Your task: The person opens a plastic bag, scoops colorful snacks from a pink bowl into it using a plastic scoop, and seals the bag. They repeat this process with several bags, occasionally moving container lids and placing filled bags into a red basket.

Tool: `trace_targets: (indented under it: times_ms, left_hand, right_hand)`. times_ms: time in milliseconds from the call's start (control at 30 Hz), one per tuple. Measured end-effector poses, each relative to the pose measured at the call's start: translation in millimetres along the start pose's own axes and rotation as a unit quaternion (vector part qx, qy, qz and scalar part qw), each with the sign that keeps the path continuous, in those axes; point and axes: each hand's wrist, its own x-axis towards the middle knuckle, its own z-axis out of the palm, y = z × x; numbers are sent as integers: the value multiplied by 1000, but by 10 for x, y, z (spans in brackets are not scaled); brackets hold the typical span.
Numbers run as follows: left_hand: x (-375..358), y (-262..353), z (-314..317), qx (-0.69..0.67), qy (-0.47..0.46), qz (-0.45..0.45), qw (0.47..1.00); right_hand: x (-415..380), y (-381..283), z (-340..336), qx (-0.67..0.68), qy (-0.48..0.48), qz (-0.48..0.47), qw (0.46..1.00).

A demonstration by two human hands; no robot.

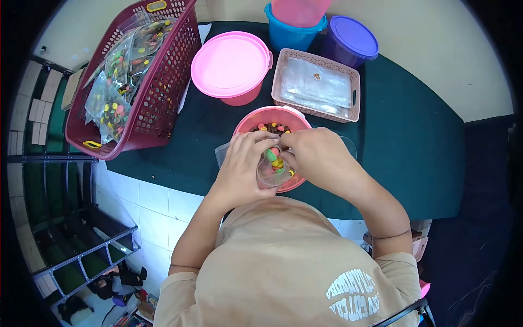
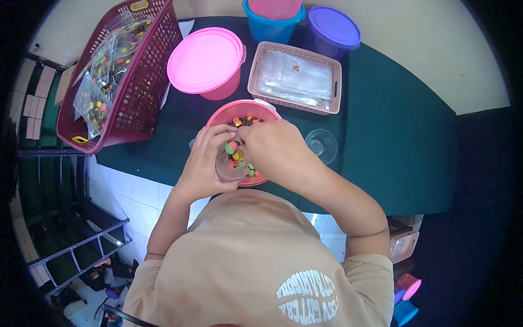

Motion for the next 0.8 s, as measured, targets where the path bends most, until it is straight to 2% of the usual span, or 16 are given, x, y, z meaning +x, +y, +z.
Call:
trace_targets:
  times_ms: [233, 433, 800]
  left_hand:
    - [-38, -84, 105, -33, 47, 45, 997]
    - [-2, 9, 59, 50, -14, 35, 998]
    - [-55, -22, 102, 45, -17, 21, 999]
  right_hand:
    - [-59, 80, 121, 51, 11, 40, 998]
    - [-118, 79, 168, 70, 0, 53, 996]
    - [-198, 107, -38, 73, 11, 32, 997]
